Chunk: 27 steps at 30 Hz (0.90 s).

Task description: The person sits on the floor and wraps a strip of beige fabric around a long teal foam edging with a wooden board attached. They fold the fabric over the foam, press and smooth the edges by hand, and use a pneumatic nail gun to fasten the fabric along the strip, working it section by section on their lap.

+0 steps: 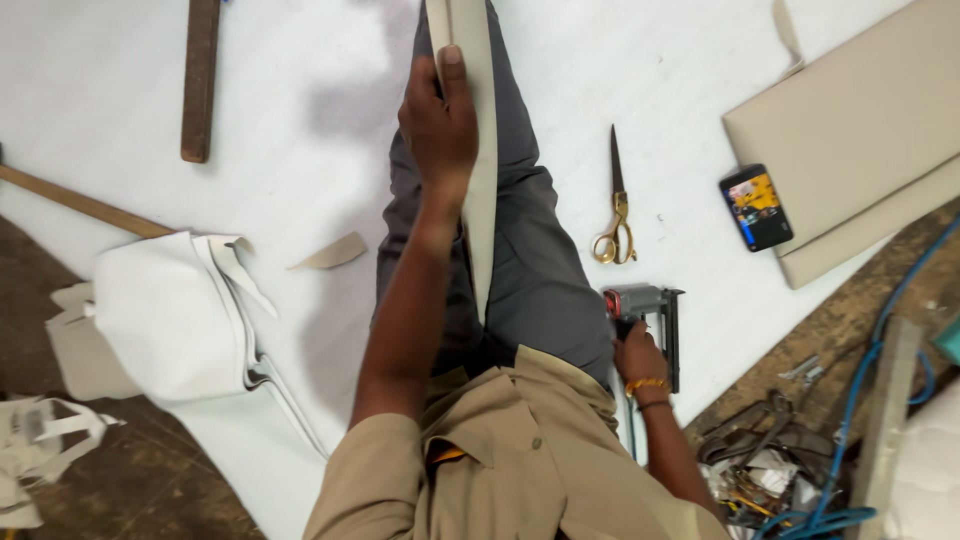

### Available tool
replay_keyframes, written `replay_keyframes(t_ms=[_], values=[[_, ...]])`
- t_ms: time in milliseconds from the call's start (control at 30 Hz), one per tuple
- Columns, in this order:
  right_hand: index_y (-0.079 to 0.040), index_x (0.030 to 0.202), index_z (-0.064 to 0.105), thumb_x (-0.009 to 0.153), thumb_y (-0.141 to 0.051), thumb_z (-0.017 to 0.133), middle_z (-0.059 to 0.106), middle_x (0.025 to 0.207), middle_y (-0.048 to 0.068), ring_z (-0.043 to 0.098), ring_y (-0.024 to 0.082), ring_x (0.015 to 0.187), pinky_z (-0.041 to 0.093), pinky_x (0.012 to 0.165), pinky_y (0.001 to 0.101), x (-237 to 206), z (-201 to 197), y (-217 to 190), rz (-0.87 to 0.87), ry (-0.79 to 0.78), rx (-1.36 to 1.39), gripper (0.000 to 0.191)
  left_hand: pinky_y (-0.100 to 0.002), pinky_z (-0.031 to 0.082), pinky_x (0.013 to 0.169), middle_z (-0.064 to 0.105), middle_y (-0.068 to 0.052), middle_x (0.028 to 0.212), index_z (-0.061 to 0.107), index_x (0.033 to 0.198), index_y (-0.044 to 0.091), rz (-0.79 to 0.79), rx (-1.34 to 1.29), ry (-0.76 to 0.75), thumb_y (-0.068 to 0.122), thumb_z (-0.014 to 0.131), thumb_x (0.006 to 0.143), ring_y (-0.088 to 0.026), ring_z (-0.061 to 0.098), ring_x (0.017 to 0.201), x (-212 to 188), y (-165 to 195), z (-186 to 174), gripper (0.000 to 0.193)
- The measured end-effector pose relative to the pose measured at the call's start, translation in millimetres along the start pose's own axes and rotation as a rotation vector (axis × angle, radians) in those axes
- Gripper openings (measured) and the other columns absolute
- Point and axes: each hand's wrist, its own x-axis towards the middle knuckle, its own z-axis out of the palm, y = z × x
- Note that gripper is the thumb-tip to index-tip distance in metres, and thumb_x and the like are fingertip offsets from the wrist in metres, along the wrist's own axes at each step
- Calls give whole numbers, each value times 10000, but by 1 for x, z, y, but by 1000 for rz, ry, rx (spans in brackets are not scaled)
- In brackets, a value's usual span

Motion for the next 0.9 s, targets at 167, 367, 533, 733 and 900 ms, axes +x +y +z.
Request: replay_keyframes(t_ms=[167, 367, 533, 733, 900], values=[[-84, 1151, 717, 1003, -320, 602, 722, 1025, 183, 684, 408, 939, 542, 799, 509, 48, -115, -72, -332, -40, 127, 301, -259, 389, 480, 512, 33, 628, 577, 856, 95, 95, -232, -29, 401, 430, 1103, -39, 490, 534, 6, -1, 4, 419], [-8, 1272, 650, 1064, -101, 559, 660, 1118, 117, 649, 224, 997, 545, 898, 331, 156, -162, -278, -773, 427, 1122, 245, -312, 467, 568, 624, -35, 725, 644, 1000, 41, -55, -10, -82, 305, 537, 1086, -111, 546, 635, -10, 8, -22, 298], [-27, 1314, 646, 1125, -202, 478, 684, 1215, 96, 663, 226, 1090, 562, 958, 312, 212, -162, -350, -768, -329, 1659, 308, -380, 577, 650, 710, -115, 850, 554, 1086, 18, -11, 176, 64, 392, 430, 1134, -196, 712, 751, -24, 18, -1, 398], [-19, 1279, 649, 1099, -309, 488, 683, 1155, 83, 657, 189, 1029, 563, 903, 295, 190, -197, -356, -822, -372, 1773, 378, -381, 579, 816, 632, -174, 930, 502, 998, -4, 76, 171, 42, 430, 390, 1173, -245, 641, 870, -24, 19, -18, 480], [-13, 1250, 652, 1077, -399, 497, 682, 1105, 71, 652, 159, 979, 563, 857, 281, 178, -209, -369, -840, -381, 1825, 451, -362, 565, 800, 650, -147, 934, 506, 1005, -1, -6, 186, 82, 381, 418, 1134, -221, 611, 829, -19, 21, -29, 412]])
